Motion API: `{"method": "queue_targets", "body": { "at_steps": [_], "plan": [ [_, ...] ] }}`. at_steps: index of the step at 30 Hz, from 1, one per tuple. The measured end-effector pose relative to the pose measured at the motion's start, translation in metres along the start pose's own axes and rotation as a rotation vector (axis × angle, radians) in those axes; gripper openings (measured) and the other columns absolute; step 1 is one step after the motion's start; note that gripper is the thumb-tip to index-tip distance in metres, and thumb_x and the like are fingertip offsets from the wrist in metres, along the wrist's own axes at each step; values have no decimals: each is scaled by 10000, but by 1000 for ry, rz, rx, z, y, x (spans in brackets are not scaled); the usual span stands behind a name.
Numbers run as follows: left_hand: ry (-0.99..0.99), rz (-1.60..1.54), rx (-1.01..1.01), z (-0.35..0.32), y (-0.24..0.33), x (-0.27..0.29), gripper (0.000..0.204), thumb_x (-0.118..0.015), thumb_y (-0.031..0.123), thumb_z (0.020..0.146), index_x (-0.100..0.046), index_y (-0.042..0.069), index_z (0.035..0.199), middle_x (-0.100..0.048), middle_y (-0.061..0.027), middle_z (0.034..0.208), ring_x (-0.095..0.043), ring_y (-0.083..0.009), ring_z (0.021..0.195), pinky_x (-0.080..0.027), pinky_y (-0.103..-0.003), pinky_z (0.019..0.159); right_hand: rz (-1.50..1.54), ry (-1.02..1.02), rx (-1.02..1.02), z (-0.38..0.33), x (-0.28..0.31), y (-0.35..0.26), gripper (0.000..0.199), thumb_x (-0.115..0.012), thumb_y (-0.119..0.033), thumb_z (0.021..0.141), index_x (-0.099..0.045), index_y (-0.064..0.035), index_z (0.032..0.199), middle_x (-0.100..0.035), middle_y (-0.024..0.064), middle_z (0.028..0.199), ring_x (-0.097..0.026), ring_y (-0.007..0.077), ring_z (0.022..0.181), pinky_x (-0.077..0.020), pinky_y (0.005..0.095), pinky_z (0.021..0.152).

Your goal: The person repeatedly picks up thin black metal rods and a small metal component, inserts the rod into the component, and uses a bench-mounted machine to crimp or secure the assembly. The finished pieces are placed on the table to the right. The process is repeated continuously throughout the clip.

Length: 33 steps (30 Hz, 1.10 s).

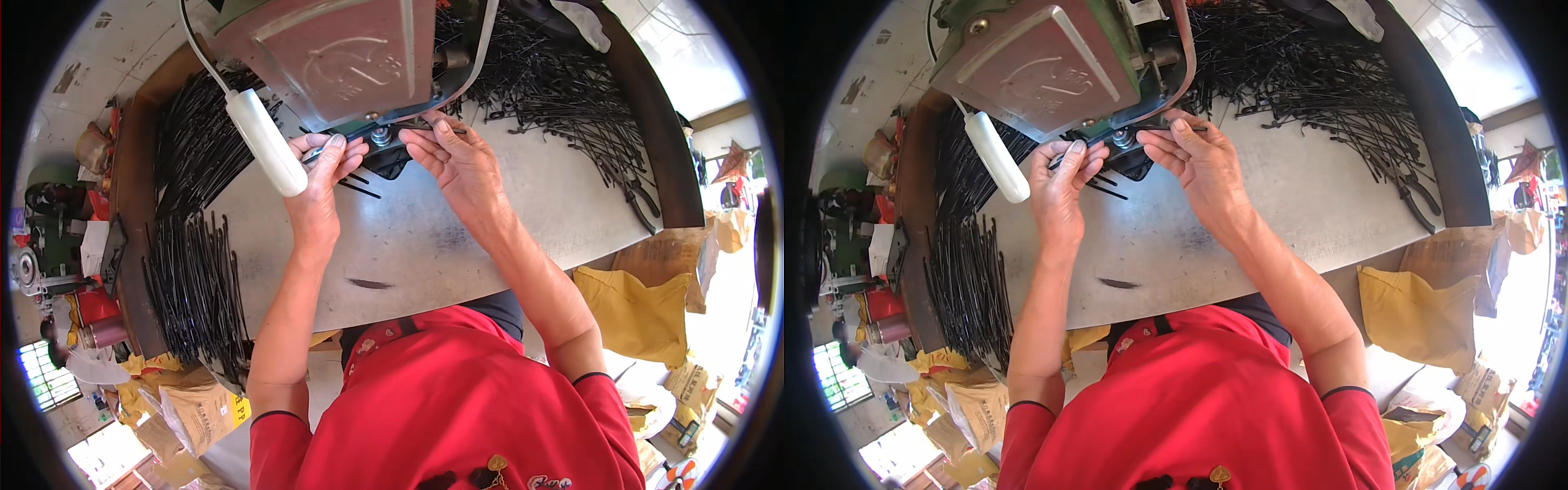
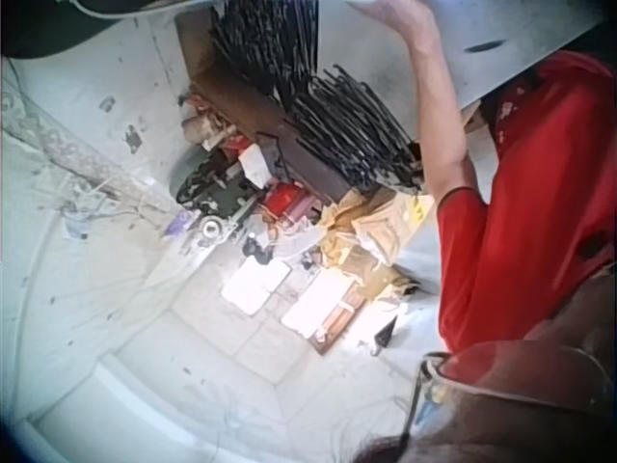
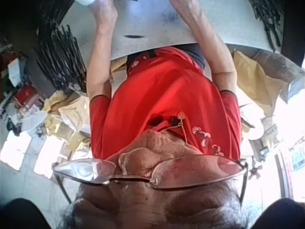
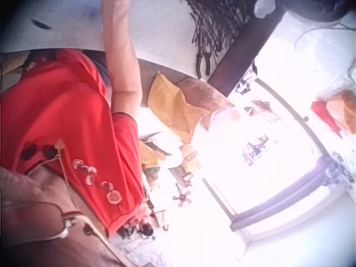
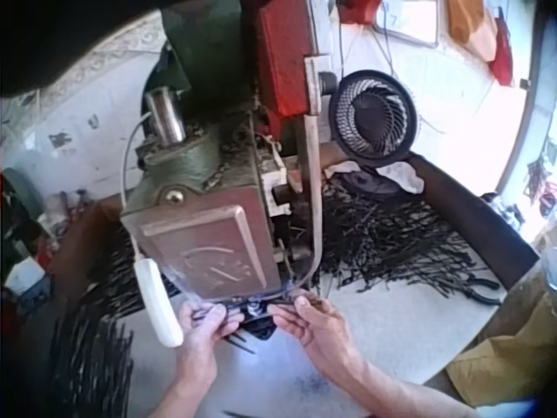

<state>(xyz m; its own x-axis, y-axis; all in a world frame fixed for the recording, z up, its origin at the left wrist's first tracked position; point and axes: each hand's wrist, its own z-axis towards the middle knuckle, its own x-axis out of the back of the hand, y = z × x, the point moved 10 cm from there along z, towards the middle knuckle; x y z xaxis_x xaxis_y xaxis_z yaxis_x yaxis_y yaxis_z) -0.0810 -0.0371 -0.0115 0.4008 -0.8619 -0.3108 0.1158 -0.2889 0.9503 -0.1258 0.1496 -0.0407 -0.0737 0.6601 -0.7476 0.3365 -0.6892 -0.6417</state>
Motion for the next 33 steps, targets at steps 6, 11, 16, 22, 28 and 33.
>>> {"method": "queue_targets", "body": {
  "at_steps": [6,11,16,22,28,33],
  "plan": [
    [-19,25,117,3,-11,3,173,-610,43,885,-476,-11,979,-656,-203,908,-692,-246,798,-579,-261,696,-123,-7,-9,-1,-1,-4,322,-529,-154,955,-482,92,1157,-617,246,1050,-644,287,1002,-547,318,872],
    [-38,95,176,12,-4,4,209,-613,33,869,-475,-17,1017,-656,-218,920,-695,-263,811,-585,-261,692,-208,-114,-245,15,-11,-16,250,-525,-146,946,-524,74,1064,-640,248,977,-673,303,919,-577,321,797],
    [-2,88,175,11,-2,2,338,-634,0,839,-433,-43,1106,-649,-223,939,-693,-291,831,-589,-277,702,-124,-61,-72,23,-3,-18,202,-540,-129,925,-531,50,1018,-648,241,941,-689,313,847,-594,327,727],
    [92,36,149,10,-9,9,327,-639,46,864,-480,-45,1135,-640,-145,1008,-670,-226,911,-559,-264,813,-42,-38,-84,17,-5,-20,193,-559,-131,907,-491,28,994,-642,211,893,-697,303,767,-598,323,663],
    [105,-303,269,9,-30,17,173,-555,186,945,-560,22,1003,-647,-103,1017,-641,-172,957,-542,-267,816,-648,-92,50,-24,-7,-43,245,-588,-226,922,-577,15,966,-665,164,936,-687,232,792,-561,314,688],
    [215,-207,211,5,-9,54,201,-616,241,919,-628,97,1059,-566,16,746,-532,-68,663,-416,-185,588,-1831,368,606,-57,55,-147,130,-625,-194,863,-648,-75,907,-667,68,904,-667,218,739,-518,342,654]
  ]
}}
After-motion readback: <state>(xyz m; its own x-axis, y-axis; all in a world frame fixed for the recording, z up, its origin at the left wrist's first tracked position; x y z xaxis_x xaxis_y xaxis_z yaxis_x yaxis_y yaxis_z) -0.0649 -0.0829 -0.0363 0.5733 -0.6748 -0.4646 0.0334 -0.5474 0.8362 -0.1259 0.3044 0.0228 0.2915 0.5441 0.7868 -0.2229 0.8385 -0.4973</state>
